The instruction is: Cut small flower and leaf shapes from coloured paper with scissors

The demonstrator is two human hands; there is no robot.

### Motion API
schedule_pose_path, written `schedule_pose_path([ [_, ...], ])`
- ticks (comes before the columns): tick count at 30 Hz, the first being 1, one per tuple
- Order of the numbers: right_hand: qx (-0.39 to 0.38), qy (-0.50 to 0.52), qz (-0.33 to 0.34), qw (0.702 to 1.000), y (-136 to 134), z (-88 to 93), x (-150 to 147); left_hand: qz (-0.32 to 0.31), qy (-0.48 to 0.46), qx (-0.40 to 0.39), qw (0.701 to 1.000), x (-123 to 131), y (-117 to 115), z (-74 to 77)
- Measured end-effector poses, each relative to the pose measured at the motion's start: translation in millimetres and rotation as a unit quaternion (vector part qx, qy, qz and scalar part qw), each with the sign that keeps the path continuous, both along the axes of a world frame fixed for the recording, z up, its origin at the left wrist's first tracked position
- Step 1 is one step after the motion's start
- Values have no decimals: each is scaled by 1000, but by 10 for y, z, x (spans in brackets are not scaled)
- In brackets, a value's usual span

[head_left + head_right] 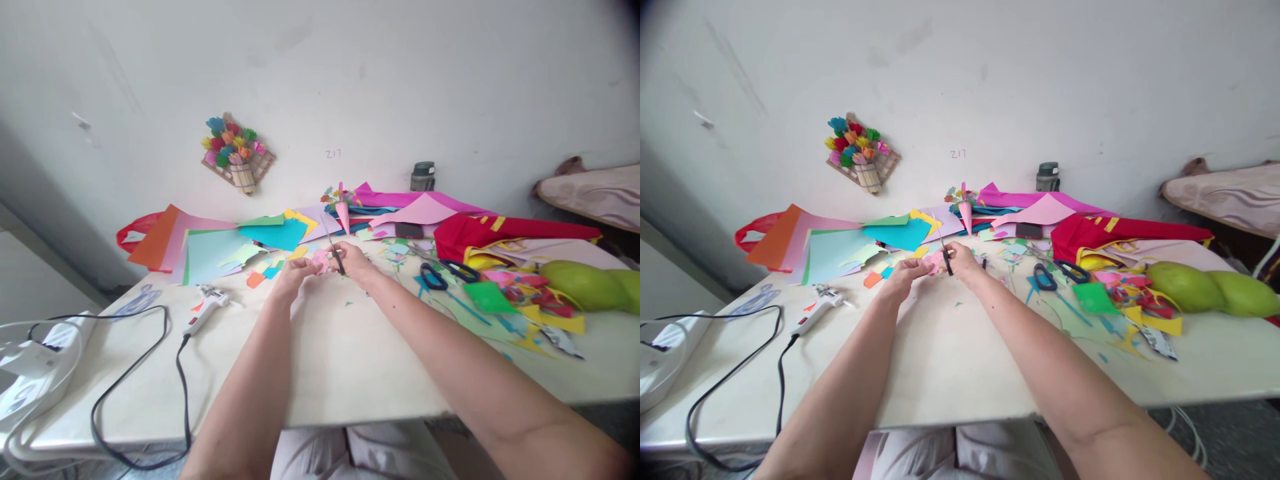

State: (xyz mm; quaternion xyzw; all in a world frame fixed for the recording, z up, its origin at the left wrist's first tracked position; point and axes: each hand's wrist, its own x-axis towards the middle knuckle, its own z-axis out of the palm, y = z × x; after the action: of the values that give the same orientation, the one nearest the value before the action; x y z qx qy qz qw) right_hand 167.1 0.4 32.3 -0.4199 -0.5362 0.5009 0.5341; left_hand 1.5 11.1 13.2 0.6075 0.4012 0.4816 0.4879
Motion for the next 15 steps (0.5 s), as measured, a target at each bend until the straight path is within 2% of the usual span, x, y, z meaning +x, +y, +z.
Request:
schedule_pose_path([
  [5,11,3,-14,1000,25,-15,-20,0,-38,-14,999,42,-11,-9],
  [15,54,24,-94,994,95,-111,-80,30,-125,-75,989,192,-49,-24],
])
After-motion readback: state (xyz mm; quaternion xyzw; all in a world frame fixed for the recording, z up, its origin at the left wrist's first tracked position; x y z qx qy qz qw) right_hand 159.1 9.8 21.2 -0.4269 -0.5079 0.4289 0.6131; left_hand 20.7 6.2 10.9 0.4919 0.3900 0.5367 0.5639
